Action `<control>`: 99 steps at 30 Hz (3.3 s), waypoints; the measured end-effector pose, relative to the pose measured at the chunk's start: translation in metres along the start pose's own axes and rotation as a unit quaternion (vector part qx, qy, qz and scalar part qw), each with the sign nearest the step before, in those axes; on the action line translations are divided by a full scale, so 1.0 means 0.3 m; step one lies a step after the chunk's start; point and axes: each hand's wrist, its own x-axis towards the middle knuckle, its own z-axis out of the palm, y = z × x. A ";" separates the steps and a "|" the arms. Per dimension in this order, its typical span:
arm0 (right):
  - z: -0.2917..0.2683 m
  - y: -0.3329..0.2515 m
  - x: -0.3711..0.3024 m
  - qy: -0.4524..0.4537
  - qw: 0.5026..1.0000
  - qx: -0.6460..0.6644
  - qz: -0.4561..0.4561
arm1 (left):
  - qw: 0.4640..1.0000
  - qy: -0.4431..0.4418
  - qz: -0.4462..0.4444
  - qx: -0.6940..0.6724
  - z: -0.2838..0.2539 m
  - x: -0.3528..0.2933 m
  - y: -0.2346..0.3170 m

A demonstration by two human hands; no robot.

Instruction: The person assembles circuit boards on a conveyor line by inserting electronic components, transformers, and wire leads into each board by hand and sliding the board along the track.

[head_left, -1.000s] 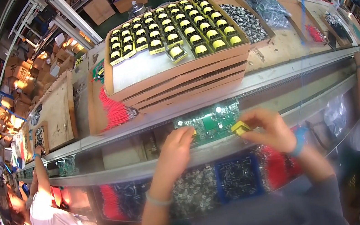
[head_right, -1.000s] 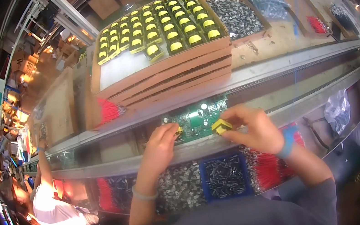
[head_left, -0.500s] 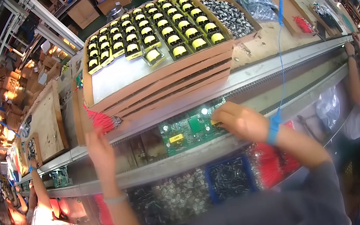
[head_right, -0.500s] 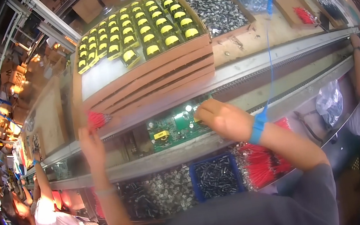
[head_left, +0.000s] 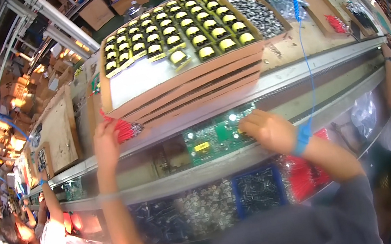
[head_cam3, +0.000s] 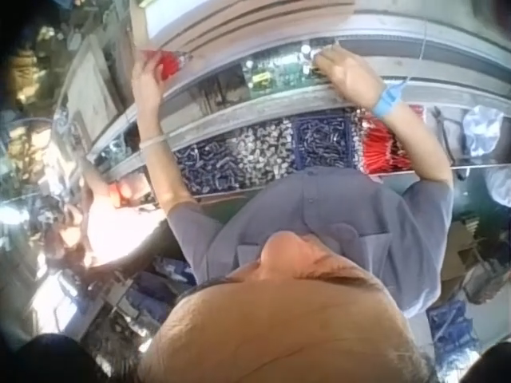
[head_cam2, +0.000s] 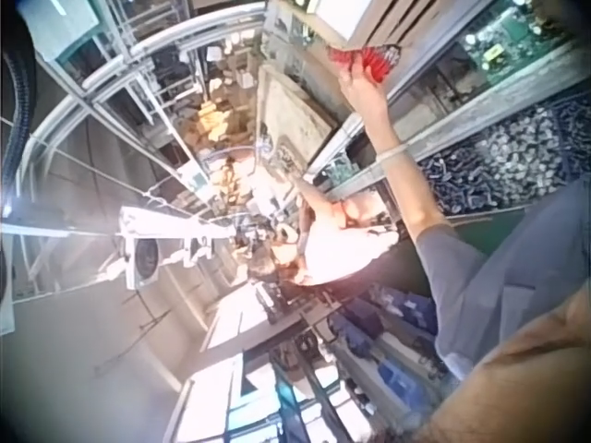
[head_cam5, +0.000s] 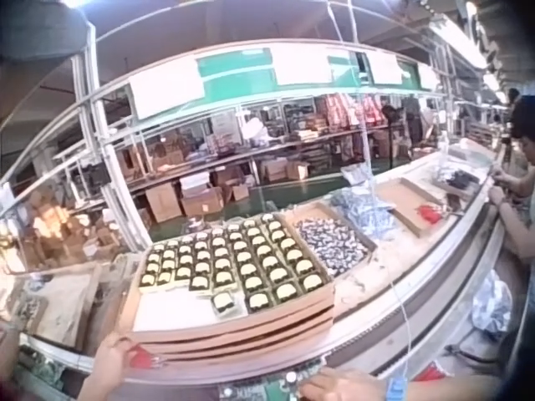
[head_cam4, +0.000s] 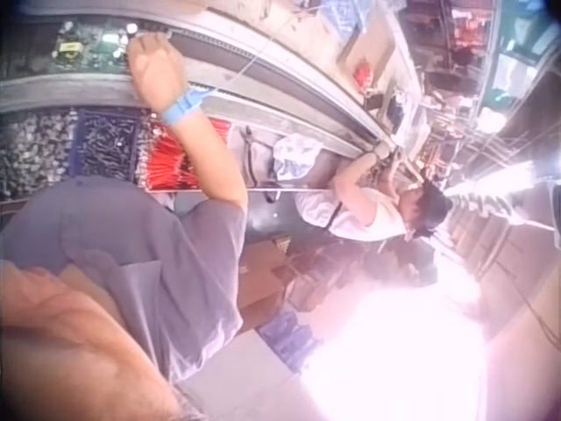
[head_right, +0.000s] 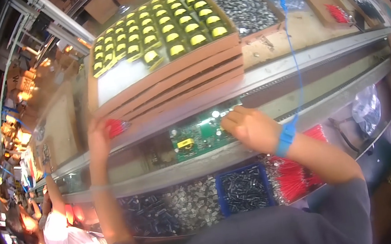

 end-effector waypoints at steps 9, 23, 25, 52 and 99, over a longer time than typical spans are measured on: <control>-0.105 -0.048 -0.084 0.026 0.998 0.014 0.046 | 0.999 -0.015 -0.018 -0.038 0.022 0.041 0.027; -0.199 -0.137 -0.485 -0.050 0.987 -0.028 0.147 | 0.998 0.021 -0.007 -0.057 0.162 0.037 -0.154; -0.142 -0.149 -0.493 -0.068 0.984 -0.100 0.130 | 0.996 -0.020 -0.053 -0.066 0.154 0.061 -0.125; -0.118 -0.114 -0.471 -0.109 0.979 -0.082 0.149 | 0.795 -0.058 -0.157 -0.582 -0.062 -0.069 0.750; -0.236 -0.063 -0.299 0.077 0.956 0.234 0.158 | 0.881 -0.159 -0.087 -0.437 0.166 0.117 0.858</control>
